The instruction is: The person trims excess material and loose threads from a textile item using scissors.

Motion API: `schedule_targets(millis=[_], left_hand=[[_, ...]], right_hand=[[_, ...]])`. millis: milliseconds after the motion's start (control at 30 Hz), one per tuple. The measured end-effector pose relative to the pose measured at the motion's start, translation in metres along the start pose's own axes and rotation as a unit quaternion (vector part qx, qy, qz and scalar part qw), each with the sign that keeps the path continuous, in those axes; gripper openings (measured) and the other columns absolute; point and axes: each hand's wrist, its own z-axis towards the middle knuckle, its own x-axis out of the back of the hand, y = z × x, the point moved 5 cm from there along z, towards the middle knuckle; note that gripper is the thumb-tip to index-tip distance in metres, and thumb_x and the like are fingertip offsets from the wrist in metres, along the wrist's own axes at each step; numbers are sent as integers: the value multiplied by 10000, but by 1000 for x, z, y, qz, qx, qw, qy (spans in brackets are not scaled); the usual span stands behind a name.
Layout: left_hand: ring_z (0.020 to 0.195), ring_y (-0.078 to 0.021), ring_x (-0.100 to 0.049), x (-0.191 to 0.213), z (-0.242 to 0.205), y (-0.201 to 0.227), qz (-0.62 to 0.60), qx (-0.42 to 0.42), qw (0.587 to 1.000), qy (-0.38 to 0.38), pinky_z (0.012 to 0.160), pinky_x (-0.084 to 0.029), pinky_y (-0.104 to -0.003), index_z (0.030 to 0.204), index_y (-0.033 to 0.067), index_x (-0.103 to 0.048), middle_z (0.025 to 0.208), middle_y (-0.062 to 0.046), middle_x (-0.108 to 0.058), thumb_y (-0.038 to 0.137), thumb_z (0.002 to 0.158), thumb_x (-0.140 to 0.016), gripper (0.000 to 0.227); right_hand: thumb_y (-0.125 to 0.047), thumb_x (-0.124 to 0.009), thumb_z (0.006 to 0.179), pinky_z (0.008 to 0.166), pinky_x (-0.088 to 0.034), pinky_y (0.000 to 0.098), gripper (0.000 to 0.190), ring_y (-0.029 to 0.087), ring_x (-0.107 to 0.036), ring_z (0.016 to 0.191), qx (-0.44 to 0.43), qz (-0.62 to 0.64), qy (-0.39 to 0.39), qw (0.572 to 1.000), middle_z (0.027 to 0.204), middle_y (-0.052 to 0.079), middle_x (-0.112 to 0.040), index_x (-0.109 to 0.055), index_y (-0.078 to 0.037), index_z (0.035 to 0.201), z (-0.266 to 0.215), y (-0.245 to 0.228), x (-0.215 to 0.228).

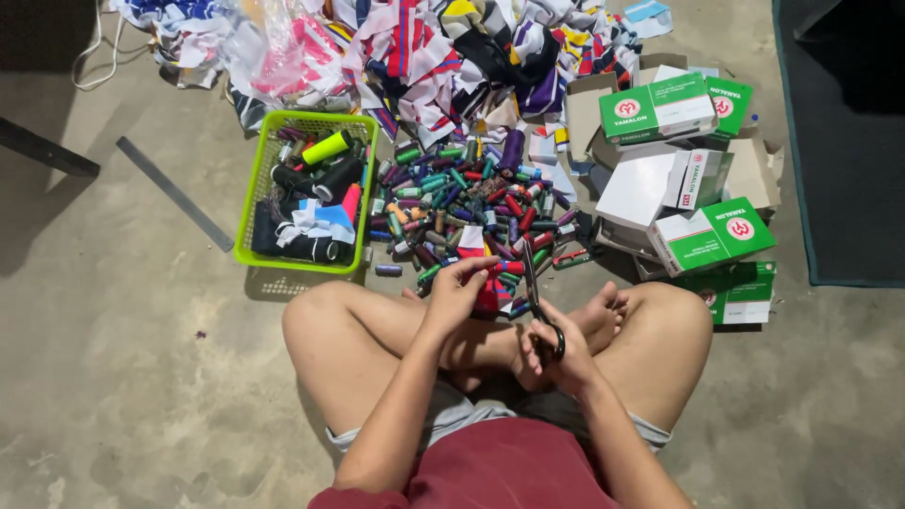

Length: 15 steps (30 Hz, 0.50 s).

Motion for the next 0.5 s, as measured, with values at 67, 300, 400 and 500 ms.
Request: schedule_targets(millis=[67,300,400,500], left_hand=[[1038,-157,-670,9,-5,30,-52,-24,998,-5,931,-545,-336,1163,244,-826,1020,-70,-789,51,898,-674,361],[1192,-178,-679,28,6,83,-128,-111,984,-47,1028,-547,-285,1306,98,-685,1330,-100,-712,55,887,-679,421],[1162,-148,-673,31,10,101,-149,-134,978,-49,1007,-549,-267,1286,53,-687,1305,-98,-714,69,910,-689,376],[1081,-98,-674,27,6,113,-162,-144,975,-52,938,-570,-229,1279,63,-696,1261,-76,-728,92,903,-736,379]], right_hand=[[-217,-625,952,276,-545,376,677,311,-641,375,16,17,-50,998,630,279,-612,-373,-22,1548,-16,-19,-31],[-369,-667,970,378,-557,326,933,225,-543,512,43,-37,-225,973,676,117,-485,-85,-76,1637,-63,-67,-84],[-356,-687,956,357,-545,310,916,189,-551,506,42,-72,-227,970,699,104,-494,-151,-25,1621,-77,-83,-98],[-259,-597,1012,418,-513,251,778,228,-614,448,54,-109,-249,961,700,103,-481,-161,-58,1624,-81,-88,-101]])
